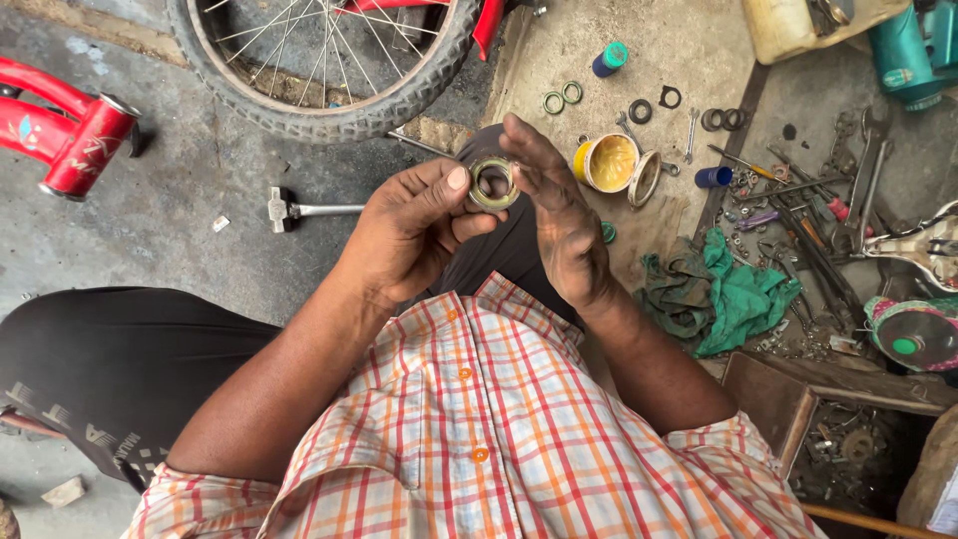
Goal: The person applies grease to a bicycle bearing and then carefully places ball bearings into the race by hand. They wipe their hands on a cloth and continue to adjust the bearings before placing the assembled part onto the bicycle frame.
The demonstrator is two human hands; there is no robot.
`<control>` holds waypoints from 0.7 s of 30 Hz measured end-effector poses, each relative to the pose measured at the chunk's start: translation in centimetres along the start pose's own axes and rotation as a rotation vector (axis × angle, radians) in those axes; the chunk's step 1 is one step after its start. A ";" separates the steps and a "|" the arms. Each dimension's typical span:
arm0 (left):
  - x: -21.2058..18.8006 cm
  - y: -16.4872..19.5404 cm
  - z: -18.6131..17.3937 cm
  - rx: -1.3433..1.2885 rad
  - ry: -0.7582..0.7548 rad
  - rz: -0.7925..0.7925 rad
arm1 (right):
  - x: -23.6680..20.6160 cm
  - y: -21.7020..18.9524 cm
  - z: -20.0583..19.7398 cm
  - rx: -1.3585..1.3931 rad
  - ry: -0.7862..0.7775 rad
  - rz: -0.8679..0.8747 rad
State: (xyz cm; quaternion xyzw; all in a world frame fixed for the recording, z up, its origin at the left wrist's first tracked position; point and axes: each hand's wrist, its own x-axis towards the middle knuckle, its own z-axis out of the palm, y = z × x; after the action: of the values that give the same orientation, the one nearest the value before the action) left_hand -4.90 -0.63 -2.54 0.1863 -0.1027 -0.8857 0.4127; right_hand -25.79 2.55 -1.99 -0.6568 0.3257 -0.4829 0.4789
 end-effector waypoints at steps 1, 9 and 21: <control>-0.2 0.1 0.0 0.004 -0.012 0.003 | 0.0 0.0 -0.1 -0.061 0.000 -0.018; -0.2 0.3 0.1 0.047 -0.010 -0.045 | 0.9 -0.8 -2.9 -0.459 0.131 -0.239; -0.3 0.5 0.3 0.025 0.002 0.031 | 0.7 -0.4 -0.5 -0.081 0.072 -0.005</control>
State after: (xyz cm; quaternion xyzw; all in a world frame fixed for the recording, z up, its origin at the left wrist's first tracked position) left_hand -4.51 -0.76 -1.98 0.1908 -0.1161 -0.8777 0.4239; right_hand -26.07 1.91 -1.38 -0.6587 0.3604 -0.4937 0.4386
